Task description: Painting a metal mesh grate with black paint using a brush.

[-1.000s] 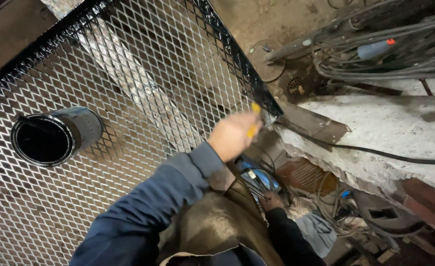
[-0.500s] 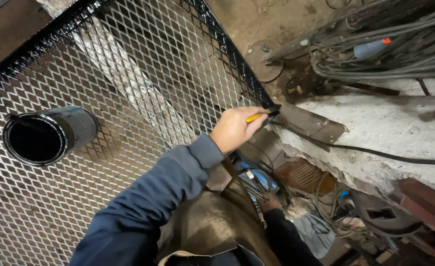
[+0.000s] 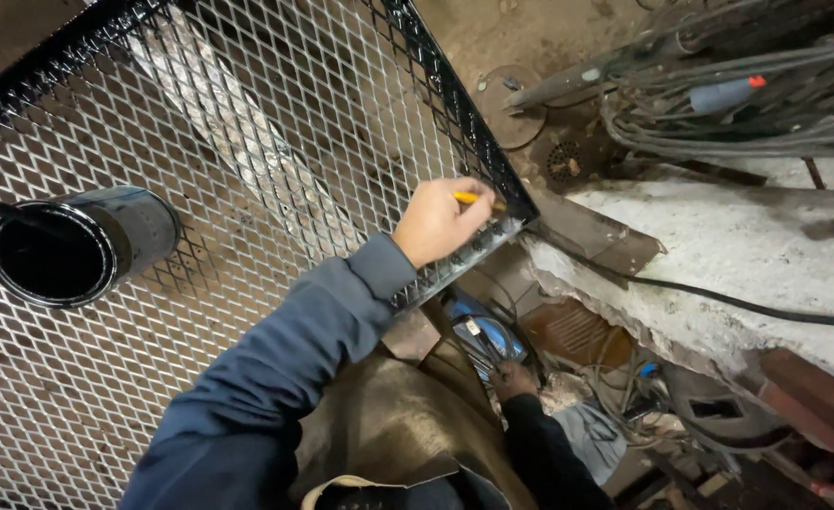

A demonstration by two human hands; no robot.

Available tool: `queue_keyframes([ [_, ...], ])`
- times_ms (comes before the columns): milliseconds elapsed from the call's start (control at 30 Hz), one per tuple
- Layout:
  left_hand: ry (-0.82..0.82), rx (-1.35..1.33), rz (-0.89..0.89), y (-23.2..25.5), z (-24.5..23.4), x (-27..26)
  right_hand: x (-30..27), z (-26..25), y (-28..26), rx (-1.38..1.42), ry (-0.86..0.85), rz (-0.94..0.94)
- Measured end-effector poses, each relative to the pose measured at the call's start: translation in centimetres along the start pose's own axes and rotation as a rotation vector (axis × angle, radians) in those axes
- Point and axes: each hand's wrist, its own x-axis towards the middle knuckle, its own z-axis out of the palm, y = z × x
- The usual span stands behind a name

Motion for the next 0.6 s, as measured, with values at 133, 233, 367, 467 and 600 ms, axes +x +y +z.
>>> queue_keyframes([
  [133,-0.08,0.185,0.179,1.3,0.0,0.5,0.8,1.0,1.4,-0.052,-0.038,-0.068],
  [233,-0.132,0.322,0.307,2.9,0.6,1.3,0.3,0.2,0.4,-0.022,-0.021,0.005],
  [367,-0.098,0.361,0.356,5.8,0.0,1.7,2.8,2.3,2.7,0.065,-0.004,-0.158],
  [467,-0.047,0.286,0.376,4.7,1.4,1.2,1.4,4.2,2.6,0.045,-0.014,-0.024],
  [600,0.122,0.261,0.373,3.9,1.5,0.1,1.2,4.5,2.0,-0.108,-0.228,0.1],
])
